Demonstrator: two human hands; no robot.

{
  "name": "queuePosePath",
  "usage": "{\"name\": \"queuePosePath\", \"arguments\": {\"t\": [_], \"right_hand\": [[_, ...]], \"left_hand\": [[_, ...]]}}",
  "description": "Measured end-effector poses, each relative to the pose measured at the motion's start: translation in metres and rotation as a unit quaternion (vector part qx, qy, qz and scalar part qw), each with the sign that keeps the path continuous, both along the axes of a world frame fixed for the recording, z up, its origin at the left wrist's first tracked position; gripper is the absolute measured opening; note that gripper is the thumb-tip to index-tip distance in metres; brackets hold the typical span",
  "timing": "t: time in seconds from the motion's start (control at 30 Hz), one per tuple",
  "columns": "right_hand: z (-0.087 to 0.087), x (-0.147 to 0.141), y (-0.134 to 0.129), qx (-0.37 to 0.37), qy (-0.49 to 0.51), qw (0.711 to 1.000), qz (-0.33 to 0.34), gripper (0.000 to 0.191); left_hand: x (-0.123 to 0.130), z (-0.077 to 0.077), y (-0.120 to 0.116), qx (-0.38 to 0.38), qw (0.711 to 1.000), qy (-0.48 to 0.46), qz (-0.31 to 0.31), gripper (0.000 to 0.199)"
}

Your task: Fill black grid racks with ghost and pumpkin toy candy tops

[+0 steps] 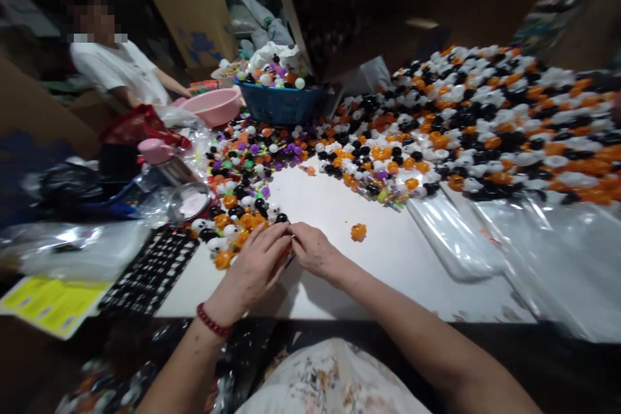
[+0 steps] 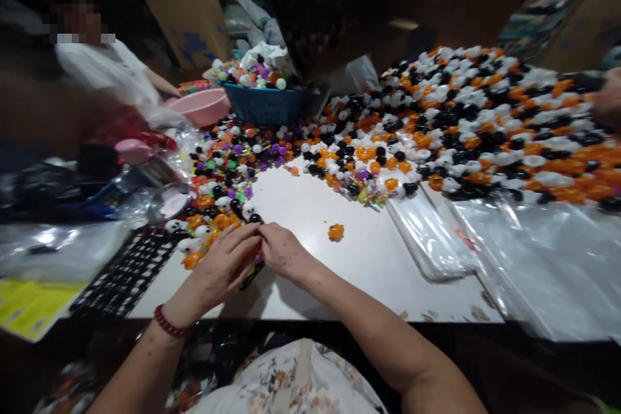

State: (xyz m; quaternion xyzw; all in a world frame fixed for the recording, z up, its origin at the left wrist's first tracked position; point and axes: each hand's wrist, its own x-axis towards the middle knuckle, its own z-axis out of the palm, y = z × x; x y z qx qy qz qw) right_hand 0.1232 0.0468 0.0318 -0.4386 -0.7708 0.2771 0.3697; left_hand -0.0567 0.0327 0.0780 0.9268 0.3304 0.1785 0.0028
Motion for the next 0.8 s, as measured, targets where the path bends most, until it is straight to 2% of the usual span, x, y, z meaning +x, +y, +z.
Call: {"name": "queuePosePath", "arguments": {"t": [0.13,0.23,0.33,0.4,0.47,0.57,0.7,0.8], "right_hand": [[-0.007,0.005,-0.002,0.004,0.038,0.999,0.01,0.023],[-0.009,0.007,-0.004,0.008,0.058,0.998,0.01,0.021],[-0.005,0.01,-0.008,-0.003,0.086,0.996,-0.014,0.016],[0.001,0.013,-0.012,-0.029,0.103,0.993,-0.043,0.011],[0.005,0.019,-0.015,-0.046,0.107,0.99,-0.076,0.01],[0.006,0.03,-0.019,-0.001,0.078,0.988,-0.134,0.013],[-0.006,0.052,-0.017,0.135,-0.049,0.975,-0.171,0.015],[-0.022,0.069,-0.008,0.187,-0.175,0.948,-0.188,0.021]], "left_hand": [[0.002,0.0,-0.008,0.016,1.0,0.011,0.019,0.04],[0.005,0.006,-0.019,0.055,0.998,-0.002,0.028,0.045],[0.005,0.013,-0.038,0.102,0.993,-0.052,-0.003,0.047],[0.003,0.012,-0.053,0.131,0.985,-0.107,-0.045,0.043],[-0.002,0.003,-0.069,0.153,0.974,-0.149,-0.08,0.034],[-0.013,-0.018,-0.09,0.149,0.97,-0.169,-0.089,0.022],[-0.03,-0.046,-0.106,0.096,0.976,-0.197,-0.021,0.014],[-0.042,-0.066,-0.111,0.061,0.97,-0.229,0.047,0.016]]}}
